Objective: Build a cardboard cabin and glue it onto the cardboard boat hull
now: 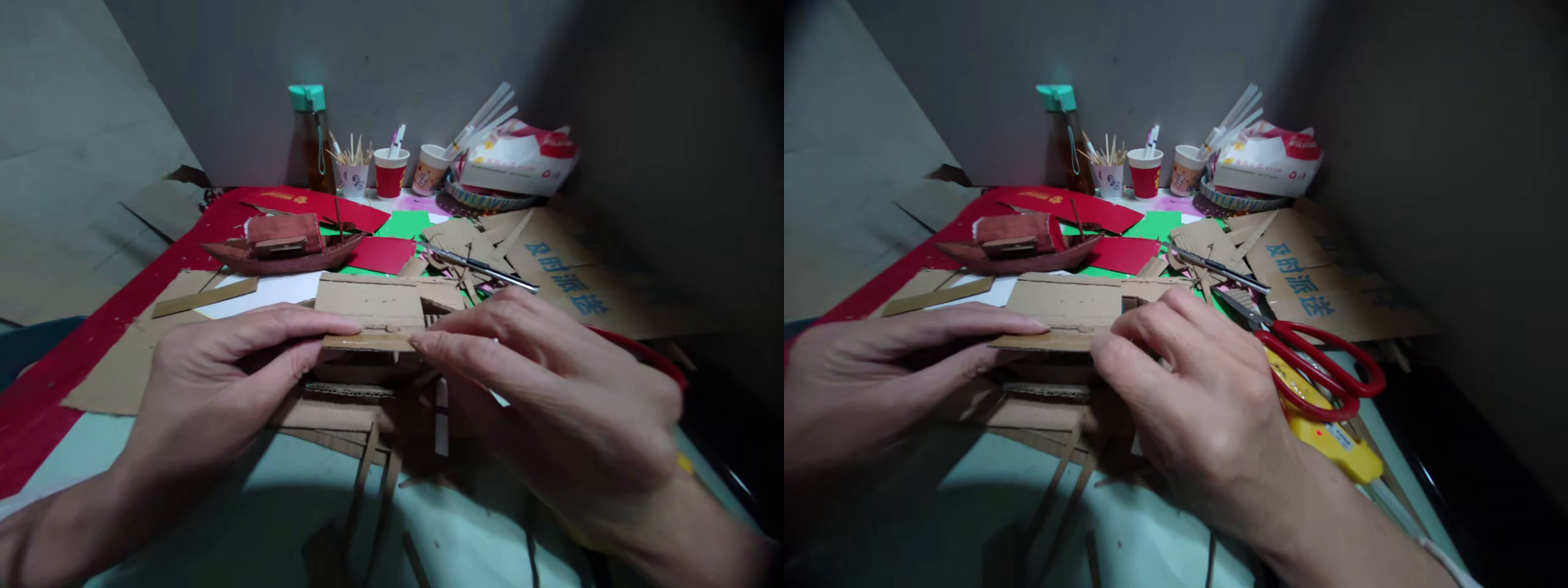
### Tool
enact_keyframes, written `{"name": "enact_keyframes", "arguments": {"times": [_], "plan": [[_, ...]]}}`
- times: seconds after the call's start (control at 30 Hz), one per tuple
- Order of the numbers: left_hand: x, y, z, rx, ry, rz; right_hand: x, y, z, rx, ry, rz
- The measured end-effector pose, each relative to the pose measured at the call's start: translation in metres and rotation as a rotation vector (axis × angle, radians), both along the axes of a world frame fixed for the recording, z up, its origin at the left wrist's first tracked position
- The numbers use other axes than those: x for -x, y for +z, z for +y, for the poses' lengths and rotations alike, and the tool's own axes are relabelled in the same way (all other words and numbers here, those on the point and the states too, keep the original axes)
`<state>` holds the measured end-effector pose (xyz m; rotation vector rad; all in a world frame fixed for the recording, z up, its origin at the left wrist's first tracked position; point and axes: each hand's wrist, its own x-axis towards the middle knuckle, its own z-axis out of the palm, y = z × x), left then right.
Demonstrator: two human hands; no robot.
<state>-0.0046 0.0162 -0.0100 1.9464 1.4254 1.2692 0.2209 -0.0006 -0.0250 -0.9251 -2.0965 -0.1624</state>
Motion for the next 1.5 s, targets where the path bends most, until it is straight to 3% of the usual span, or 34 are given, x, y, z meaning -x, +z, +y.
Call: {"name": "enact_keyframes", "arguments": {"times": [0.1,0.37,1.0,1.5], "plan": [[0.0,0.003,0.001,0.028,-0.056,-0.021,0.0,0.003,0.001,-0.031,0.054,-0.028],[-0.001,0.006,0.0,0.026,-0.056,0.037,-0.002,0.009,-0.003,0.003,0.113,-0.078],[0.006,-0.001,-0.001,-0.016,-0.113,0.058,-0.002,0.005,0.002,-0.013,0.104,-0.073],[0.035,0.005,-0.002,-0.156,-0.06,0.368,0.0,0.003,0.006,-0.077,0.142,-0.047]]}}
